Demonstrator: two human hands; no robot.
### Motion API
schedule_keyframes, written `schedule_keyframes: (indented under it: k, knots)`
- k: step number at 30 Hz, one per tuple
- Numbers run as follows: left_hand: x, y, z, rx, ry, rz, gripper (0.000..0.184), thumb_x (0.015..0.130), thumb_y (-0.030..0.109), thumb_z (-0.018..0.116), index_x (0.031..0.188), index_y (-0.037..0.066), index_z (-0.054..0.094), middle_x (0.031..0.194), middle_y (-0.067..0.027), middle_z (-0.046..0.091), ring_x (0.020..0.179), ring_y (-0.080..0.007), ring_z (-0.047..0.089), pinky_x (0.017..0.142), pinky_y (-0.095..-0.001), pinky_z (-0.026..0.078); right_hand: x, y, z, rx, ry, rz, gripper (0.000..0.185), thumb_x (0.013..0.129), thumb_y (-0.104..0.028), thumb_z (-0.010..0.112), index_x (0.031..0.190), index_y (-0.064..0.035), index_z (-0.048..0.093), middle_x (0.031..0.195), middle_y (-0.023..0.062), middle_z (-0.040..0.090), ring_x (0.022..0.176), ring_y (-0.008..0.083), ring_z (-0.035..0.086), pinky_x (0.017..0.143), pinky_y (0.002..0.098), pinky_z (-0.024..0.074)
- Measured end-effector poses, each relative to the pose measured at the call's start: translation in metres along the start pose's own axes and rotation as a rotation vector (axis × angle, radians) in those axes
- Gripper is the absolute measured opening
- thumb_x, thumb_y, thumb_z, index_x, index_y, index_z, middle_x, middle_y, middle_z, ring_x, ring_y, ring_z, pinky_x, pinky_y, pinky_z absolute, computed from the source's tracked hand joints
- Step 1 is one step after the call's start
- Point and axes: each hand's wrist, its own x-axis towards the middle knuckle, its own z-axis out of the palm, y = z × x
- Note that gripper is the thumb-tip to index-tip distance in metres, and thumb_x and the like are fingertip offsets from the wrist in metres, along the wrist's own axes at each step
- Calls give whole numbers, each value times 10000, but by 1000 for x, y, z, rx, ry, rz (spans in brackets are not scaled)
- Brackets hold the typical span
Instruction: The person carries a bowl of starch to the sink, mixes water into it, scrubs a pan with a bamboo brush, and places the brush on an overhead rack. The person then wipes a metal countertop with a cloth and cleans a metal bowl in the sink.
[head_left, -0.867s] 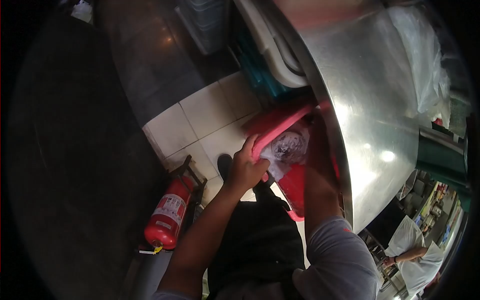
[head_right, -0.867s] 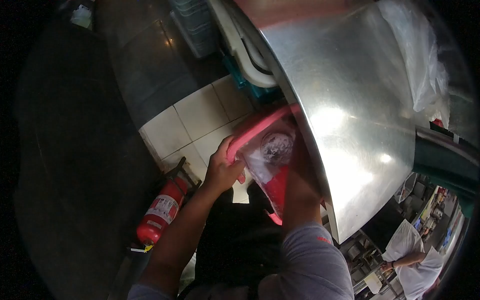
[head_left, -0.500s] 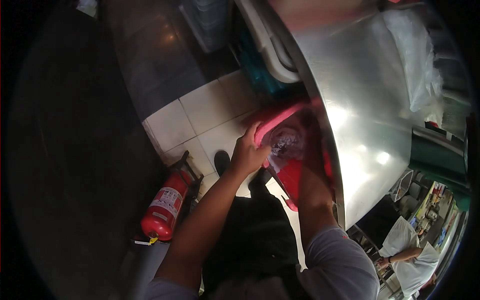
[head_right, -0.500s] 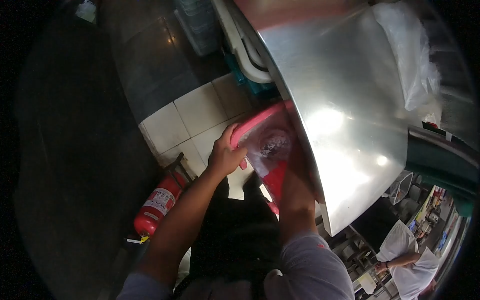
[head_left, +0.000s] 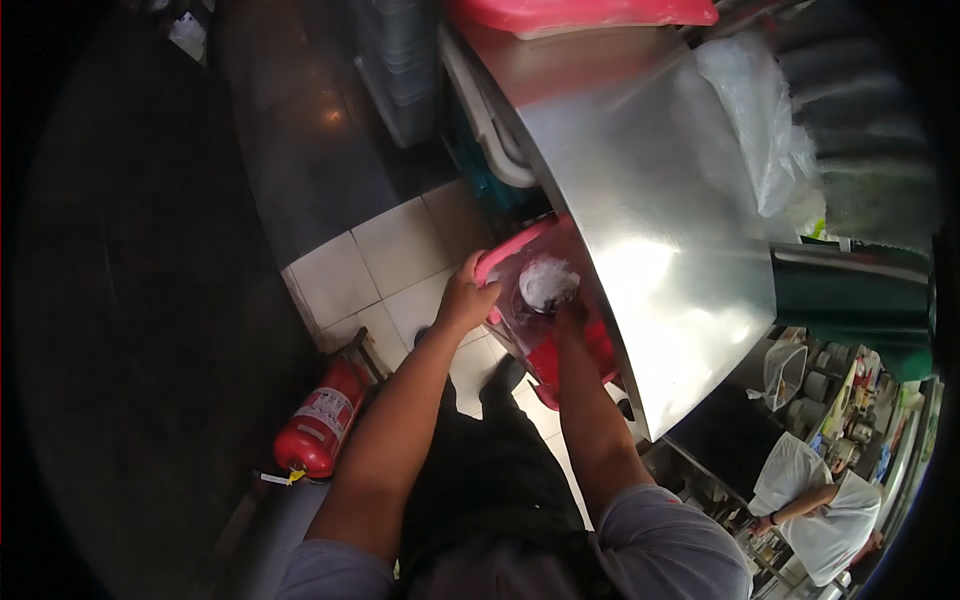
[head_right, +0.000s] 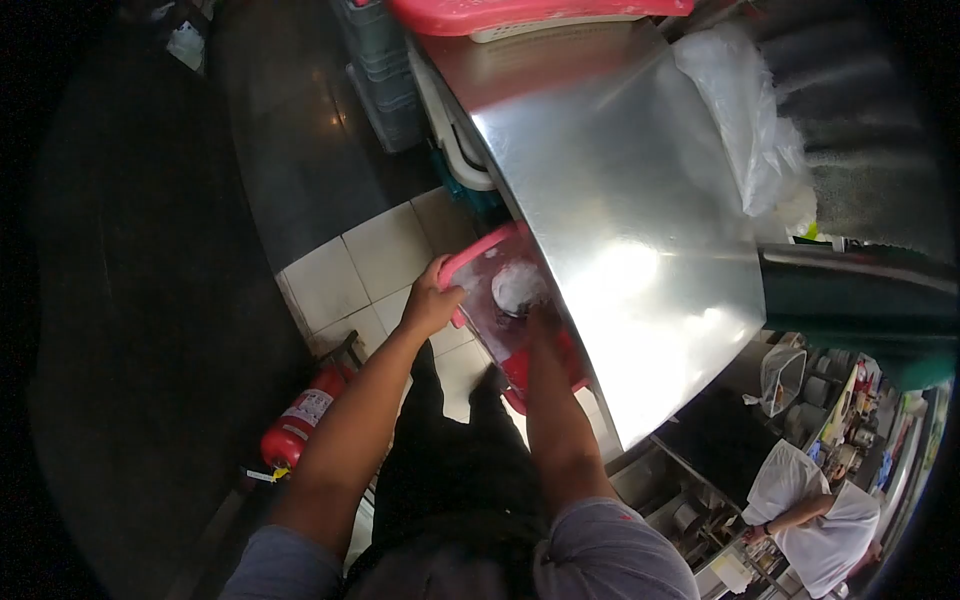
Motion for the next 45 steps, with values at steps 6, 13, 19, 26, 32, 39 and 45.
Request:
schedule_keyframes:
  k: [6,13,19,26,32,39,45]
  knots:
    - [4,-14,9,31,37,62,494,701,81,556,1187,13,504,920,-138,619,736,-212,609,682,-308,496,-55,-92,-84,-539,-40,-255,347,816,-297,545,903,24,643,952,199,652,931,388,610,874,456,460]
    - [2,-6,7,-31,5,6,492,706,62,540,1195,19,500,961,-137,628,764,-234,621,694,-318,500,-31,-59,-38,2,182,-98,373,773,-198,556,1075,20,556,1078,212,598,1030,351,570,898,416,458]
    - [3,-13,9,27,45,97,494,711,61,542,1201,17,495,990,-153,633,800,-243,635,708,-319,509,-28,-50,-36,131,265,-81,510,736,-114,565,1222,17,482,1185,223,552,1114,320,535,919,382,457]
    - [3,-5,7,-12,17,26,502,703,62,538,1201,13,497,993,-164,634,823,-258,637,714,-329,513,-24,-42,-25,464,26,41,669,705,-13,534,1356,14,380,1266,179,520,1170,247,504,950,330,433]
    - [6,-7,7,14,-1,25,525,708,133,562,1217,22,503,1090,-216,607,1007,-346,595,873,-360,463,-31,-53,-34,313,-11,-130,614,733,-18,534,1334,8,411,1258,158,525,1134,258,528,963,328,423]
    - [11,-6,11,-62,8,0,469,702,60,540,1168,5,521,967,-147,637,860,-230,624,774,-309,489,-42,-80,-54,368,114,111,547,749,-30,530,1289,0,449,1214,157,536,1087,255,546,885,341,484]
    - [11,-16,15,-3,94,50,490,708,63,540,1193,2,510,951,-143,632,764,-212,629,690,-306,503,-5,-90,-48,213,270,43,495,745,-60,561,1232,-14,483,1161,158,553,1042,261,560,849,350,489]
